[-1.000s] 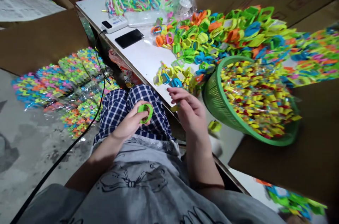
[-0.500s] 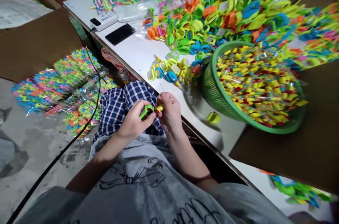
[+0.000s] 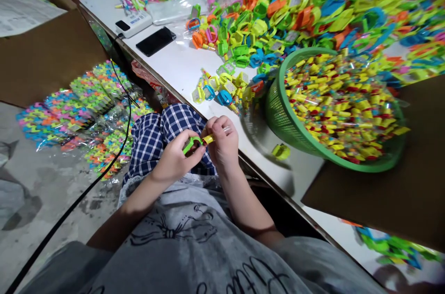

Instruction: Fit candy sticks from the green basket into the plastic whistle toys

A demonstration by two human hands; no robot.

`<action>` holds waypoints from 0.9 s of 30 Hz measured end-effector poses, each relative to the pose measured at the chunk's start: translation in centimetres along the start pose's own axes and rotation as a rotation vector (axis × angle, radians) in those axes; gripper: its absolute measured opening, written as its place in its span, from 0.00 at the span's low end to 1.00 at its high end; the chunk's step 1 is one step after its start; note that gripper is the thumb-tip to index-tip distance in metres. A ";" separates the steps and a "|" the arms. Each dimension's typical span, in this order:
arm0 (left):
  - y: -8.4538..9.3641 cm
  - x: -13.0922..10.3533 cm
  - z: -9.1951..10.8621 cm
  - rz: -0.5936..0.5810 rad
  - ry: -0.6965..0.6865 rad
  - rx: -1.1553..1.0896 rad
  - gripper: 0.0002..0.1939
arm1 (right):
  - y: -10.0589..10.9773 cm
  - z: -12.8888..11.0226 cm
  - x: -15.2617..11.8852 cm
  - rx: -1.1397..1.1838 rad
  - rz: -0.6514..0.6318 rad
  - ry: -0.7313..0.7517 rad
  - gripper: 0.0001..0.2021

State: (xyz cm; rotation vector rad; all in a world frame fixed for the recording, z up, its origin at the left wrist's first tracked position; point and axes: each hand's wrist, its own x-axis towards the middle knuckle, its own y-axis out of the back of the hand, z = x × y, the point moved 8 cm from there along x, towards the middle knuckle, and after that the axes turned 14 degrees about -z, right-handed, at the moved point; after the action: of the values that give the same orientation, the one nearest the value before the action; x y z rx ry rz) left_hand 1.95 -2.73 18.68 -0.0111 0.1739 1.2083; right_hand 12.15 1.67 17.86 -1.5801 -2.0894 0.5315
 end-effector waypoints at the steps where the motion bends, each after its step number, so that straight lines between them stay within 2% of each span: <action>1: 0.0 0.0 0.1 -0.002 0.000 -0.003 0.08 | 0.0 0.0 0.1 0.002 -0.011 -0.002 0.25; 13: -0.3 -0.2 0.6 -0.027 -0.023 0.073 0.06 | -0.2 0.2 -0.1 -0.013 -0.080 -0.050 0.25; 17: -0.2 -0.7 1.5 -0.001 -0.057 0.209 0.07 | -0.1 -0.4 -0.6 -0.114 -0.078 0.027 0.23; 24: -0.1 -1.4 4.7 0.074 -0.203 0.462 0.06 | -0.6 -2.3 -1.7 -0.339 -0.036 0.176 0.21; 27: -0.1 -1.5 5.1 0.080 -0.233 0.502 0.06 | -0.8 -2.7 -2.0 -0.369 -0.021 0.220 0.21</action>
State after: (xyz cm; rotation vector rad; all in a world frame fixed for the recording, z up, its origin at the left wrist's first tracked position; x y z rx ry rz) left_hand 2.19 -3.65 23.95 0.5764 0.2704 1.2080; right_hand 13.51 -0.43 20.25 -1.7195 -2.1142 -0.0426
